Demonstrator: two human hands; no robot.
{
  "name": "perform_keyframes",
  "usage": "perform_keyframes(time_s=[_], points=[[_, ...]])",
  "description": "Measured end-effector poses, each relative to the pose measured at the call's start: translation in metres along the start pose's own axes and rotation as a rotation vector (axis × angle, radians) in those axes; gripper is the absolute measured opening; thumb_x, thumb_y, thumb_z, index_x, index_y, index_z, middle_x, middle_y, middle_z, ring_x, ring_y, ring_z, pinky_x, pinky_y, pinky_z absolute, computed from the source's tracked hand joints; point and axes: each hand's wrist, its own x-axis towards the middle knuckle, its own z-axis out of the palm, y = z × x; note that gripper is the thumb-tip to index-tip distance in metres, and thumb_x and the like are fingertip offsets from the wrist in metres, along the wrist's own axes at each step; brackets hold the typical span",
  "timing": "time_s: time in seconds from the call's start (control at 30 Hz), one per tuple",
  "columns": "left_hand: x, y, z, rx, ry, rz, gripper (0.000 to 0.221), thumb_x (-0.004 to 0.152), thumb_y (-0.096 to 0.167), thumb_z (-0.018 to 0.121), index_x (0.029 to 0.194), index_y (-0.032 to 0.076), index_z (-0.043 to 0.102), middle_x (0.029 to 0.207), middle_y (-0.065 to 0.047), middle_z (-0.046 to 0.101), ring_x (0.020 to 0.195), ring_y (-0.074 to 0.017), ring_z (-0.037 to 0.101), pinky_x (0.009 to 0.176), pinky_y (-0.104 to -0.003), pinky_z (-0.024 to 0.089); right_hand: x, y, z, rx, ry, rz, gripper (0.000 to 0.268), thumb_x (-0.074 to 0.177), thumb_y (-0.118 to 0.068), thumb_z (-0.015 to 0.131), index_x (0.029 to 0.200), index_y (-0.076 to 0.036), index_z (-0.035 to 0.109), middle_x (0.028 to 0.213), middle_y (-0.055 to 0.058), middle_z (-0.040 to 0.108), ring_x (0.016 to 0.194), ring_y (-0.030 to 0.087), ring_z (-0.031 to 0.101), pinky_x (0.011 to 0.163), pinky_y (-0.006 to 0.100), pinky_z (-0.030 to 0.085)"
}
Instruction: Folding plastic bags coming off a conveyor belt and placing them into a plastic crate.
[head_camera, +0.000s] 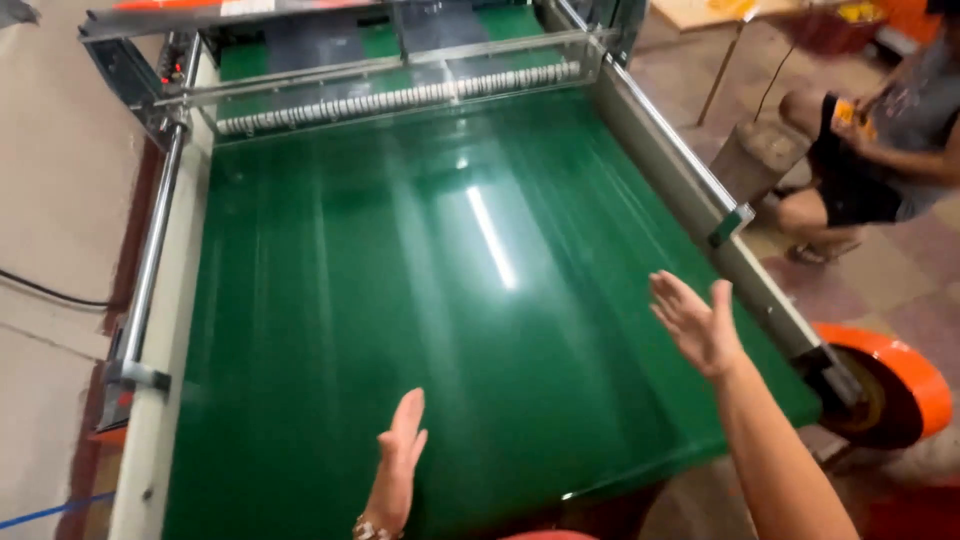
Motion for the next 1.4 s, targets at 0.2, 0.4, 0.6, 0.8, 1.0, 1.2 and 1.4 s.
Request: perform_keyframes(time_s=[0.2, 0.4, 0.6, 0.8, 1.0, 1.2, 1.4], points=[[0.011, 0.008, -0.002, -0.104, 0.200, -0.003, 0.114, 0.068, 0.085, 0.016, 0.157, 0.014, 0.019, 0.167, -0.005, 0.021, 0.154, -0.0192, 0.021, 0.120, -0.050, 0.020, 0.014, 0.005, -0.092, 1.012, -0.840, -0.104, 0.107, 0.099, -0.077, 0.004, 0.157, 0.012, 0.008, 0.162, 0.031, 0.007, 0.151, 0.039, 0.006, 0.126, 0.054, 0.008], [0.022, 0.010, 0.035, -0.074, 0.200, -0.093, 0.115, 0.065, 0.084, 0.019, 0.156, 0.015, 0.023, 0.165, -0.004, 0.030, 0.145, -0.0261, 0.041, 0.115, -0.057, 0.030, 0.008, 0.050, -0.027, 0.102, 0.089, 0.032, 0.101, 0.080, -0.071, 0.026, 0.154, -0.002, 0.027, 0.159, 0.021, 0.034, 0.148, 0.035, 0.033, 0.120, 0.052, 0.026], [0.028, 0.004, 0.069, 0.006, 0.144, -0.187, 0.112, 0.065, 0.082, 0.021, 0.155, 0.015, 0.027, 0.162, -0.007, 0.038, 0.135, -0.0270, 0.056, 0.111, -0.055, 0.039, -0.028, 0.106, -0.001, -0.165, 0.096, -0.001, 0.067, 0.089, -0.027, 0.056, 0.149, -0.005, 0.039, 0.148, 0.019, 0.052, 0.137, 0.030, 0.052, 0.110, 0.043, 0.045], [0.048, -0.073, 0.077, 0.078, -0.004, -0.054, 0.067, 0.092, 0.037, 0.050, 0.151, 0.009, 0.033, 0.151, -0.012, 0.047, 0.129, -0.0247, 0.059, 0.100, -0.034, 0.046, -0.024, 0.115, -0.024, -0.522, 0.263, -0.056, 0.063, 0.086, -0.023, 0.069, 0.143, -0.007, 0.047, 0.135, 0.013, 0.060, 0.124, 0.020, 0.060, 0.107, 0.033, 0.048], [0.056, -0.035, 0.150, 0.968, -0.262, 0.250, 0.066, 0.089, 0.036, 0.065, 0.143, 0.004, 0.044, 0.147, -0.013, 0.049, 0.137, -0.0292, 0.045, 0.112, -0.044, 0.036, 0.007, 0.104, -0.043, -0.760, 0.356, -0.108, 0.074, 0.085, -0.033, 0.068, 0.147, -0.002, 0.041, 0.138, 0.016, 0.056, 0.123, 0.023, 0.059, 0.098, 0.038, 0.050], [0.069, -0.063, 0.168, 1.219, -0.266, 0.525, 0.058, 0.086, 0.038, 0.069, 0.131, 0.005, 0.056, 0.139, -0.012, 0.056, 0.131, -0.0304, 0.049, 0.101, -0.047, 0.045, 0.011, 0.092, -0.056, -0.999, 0.421, -0.066, 0.086, 0.085, -0.042, 0.067, 0.149, 0.004, 0.034, 0.144, 0.022, 0.049, 0.128, 0.030, 0.054, 0.096, 0.042, 0.049], [0.073, -0.106, 0.156, 1.535, -0.224, 0.701, 0.063, 0.084, 0.047, 0.070, 0.132, 0.012, 0.052, 0.142, -0.009, 0.047, 0.142, -0.0358, 0.036, 0.106, -0.062, 0.038, 0.013, 0.123, -0.068, -1.537, 0.506, -0.138, 0.084, 0.082, -0.045, 0.078, 0.141, 0.007, 0.047, 0.126, 0.024, 0.058, 0.119, 0.040, 0.060, 0.104, 0.049, 0.046]])
